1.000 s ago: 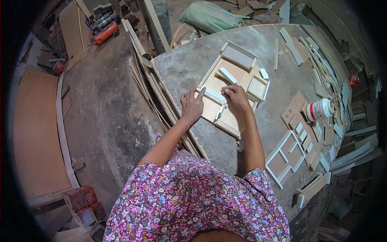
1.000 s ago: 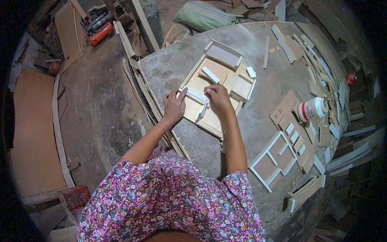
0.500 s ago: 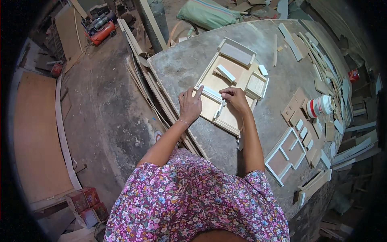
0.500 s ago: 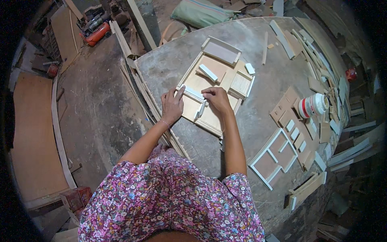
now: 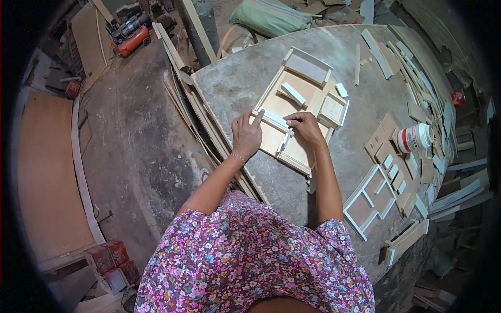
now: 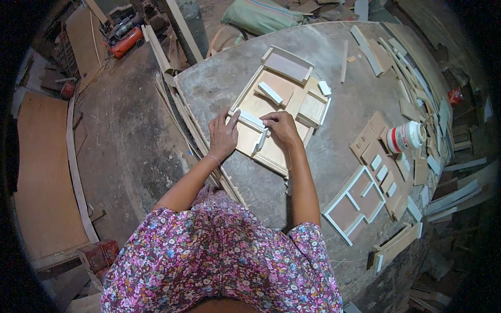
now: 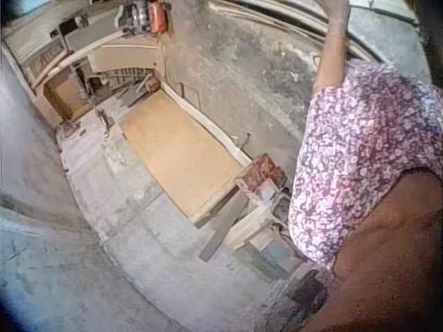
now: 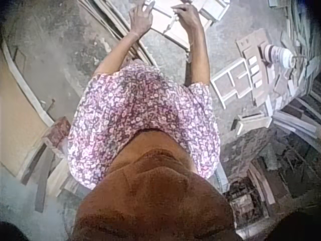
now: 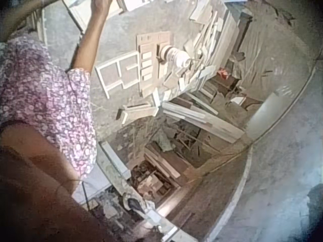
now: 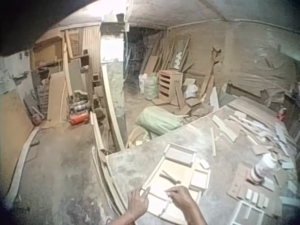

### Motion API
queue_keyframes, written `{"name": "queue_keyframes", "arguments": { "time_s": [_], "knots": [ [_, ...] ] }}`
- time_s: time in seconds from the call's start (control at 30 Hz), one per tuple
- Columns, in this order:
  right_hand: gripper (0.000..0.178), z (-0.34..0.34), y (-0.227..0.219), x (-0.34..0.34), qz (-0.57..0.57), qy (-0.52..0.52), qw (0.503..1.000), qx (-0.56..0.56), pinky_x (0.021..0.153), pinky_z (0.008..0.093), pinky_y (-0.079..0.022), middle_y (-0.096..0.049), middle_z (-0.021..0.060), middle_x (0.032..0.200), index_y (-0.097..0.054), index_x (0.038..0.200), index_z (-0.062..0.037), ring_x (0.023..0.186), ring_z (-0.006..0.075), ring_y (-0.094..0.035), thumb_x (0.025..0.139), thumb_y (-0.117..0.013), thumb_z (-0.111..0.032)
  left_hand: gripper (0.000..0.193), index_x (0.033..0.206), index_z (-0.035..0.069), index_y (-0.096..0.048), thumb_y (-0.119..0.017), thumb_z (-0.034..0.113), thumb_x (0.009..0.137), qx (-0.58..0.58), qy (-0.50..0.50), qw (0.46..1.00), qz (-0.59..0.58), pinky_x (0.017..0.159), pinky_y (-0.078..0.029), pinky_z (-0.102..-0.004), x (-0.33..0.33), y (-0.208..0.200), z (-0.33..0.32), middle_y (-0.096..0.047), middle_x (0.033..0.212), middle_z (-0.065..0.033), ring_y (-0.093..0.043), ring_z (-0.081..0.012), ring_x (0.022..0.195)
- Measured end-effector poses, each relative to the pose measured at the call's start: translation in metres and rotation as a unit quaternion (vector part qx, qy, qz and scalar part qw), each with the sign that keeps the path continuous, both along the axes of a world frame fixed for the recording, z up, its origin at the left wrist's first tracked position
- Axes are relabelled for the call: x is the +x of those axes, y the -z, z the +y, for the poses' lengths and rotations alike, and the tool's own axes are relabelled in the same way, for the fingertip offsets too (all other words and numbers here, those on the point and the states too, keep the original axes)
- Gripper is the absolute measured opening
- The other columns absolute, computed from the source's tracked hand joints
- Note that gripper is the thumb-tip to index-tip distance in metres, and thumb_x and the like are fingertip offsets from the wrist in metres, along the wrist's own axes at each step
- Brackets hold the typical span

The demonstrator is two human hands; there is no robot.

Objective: The person assembles small wooden frames by hand on a cluttered workbench. They pick up small rectangular wooden pieces, align them with larger frame structures, and press them together to form a box-like shape. The person handles various wooden components, including slats and panels, arranging them into a specific configuration.

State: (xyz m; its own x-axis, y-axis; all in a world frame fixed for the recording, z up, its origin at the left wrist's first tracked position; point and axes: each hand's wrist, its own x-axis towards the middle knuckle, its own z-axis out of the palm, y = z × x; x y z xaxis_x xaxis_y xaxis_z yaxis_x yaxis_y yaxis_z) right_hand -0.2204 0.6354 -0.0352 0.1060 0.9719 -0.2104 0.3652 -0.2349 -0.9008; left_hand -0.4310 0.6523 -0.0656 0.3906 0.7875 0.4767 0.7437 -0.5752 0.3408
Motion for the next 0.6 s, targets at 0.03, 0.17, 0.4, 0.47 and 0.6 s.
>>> {"name": "queue_keyframes", "arguments": {
  "time_s": [0.03,0.17,0.4,0.47,0.6],
  "knots": [
    [0.018,0.0003,-0.0005,-0.0006,0.015,0.0,1.0,-0.003,0.064,0.0244,-0.047,-0.067,0.0043,0.078,-0.07,0.095,0.0007,0.067,0.0102,-0.056,0.078,-0.066,-0.004,0.049,0.128,0.011,-0.049,-0.054,0.009,0.079,0.004,-0.003,1.0,-0.004,0.092,-0.032,-0.0432,0.0001,0.0009,0.0001,-0.045,0.128,-0.0159,-0.046,-0.0281,0.111],
    [0.017,-0.0004,0.001,-0.0008,0.044,0.008,0.999,-0.009,0.061,0.0266,-0.045,-0.066,0.0063,0.075,-0.071,0.092,-0.0006,0.064,0.0122,-0.055,0.077,-0.067,-0.004,0.048,0.127,0.01,-0.049,-0.053,0.009,0.079,-0.019,0.011,1.0,-0.005,0.093,-0.031,-0.0426,-0.001,0.0012,0.0007,-0.044,0.131,-0.015,-0.048,-0.0265,0.109],
    [0.017,0.0,0.0005,-0.0012,0.016,0.005,1.0,0.0,0.064,0.0268,-0.047,-0.068,0.0078,0.078,-0.07,0.093,0.0003,0.068,0.0131,-0.059,0.077,-0.067,-0.005,0.047,0.127,0.01,-0.05,-0.052,0.009,0.08,-0.034,0.009,0.999,-0.004,0.094,-0.031,-0.0423,-0.002,0.0025,0.0016,-0.044,0.131,-0.0152,-0.048,-0.0275,0.109],
    [0.018,-0.0013,0.0,-0.0019,0.019,0.01,1.0,0.002,0.063,0.0266,-0.047,-0.068,0.0078,0.078,-0.07,0.093,0.0002,0.068,0.0129,-0.059,0.076,-0.067,-0.005,0.046,0.127,0.01,-0.05,-0.051,0.009,0.081,-0.031,0.013,0.999,-0.013,0.094,-0.031,-0.042,-0.0019,0.0021,0.0008,-0.044,0.13,-0.0156,-0.047,-0.0281,0.109],
    [0.018,0.0015,0.0028,0.0004,0.02,-0.008,1.0,0.015,0.062,0.0268,-0.047,-0.067,0.0074,0.076,-0.07,0.092,0.0019,0.066,0.013,-0.058,0.076,-0.068,-0.005,0.047,0.129,0.009,-0.047,-0.05,0.01,0.082,-0.023,0.013,0.999,-0.02,0.094,-0.03,-0.0427,-0.0027,0.0019,0.0002,-0.044,0.129,-0.0158,-0.047,-0.0289,0.109]
  ]
}}
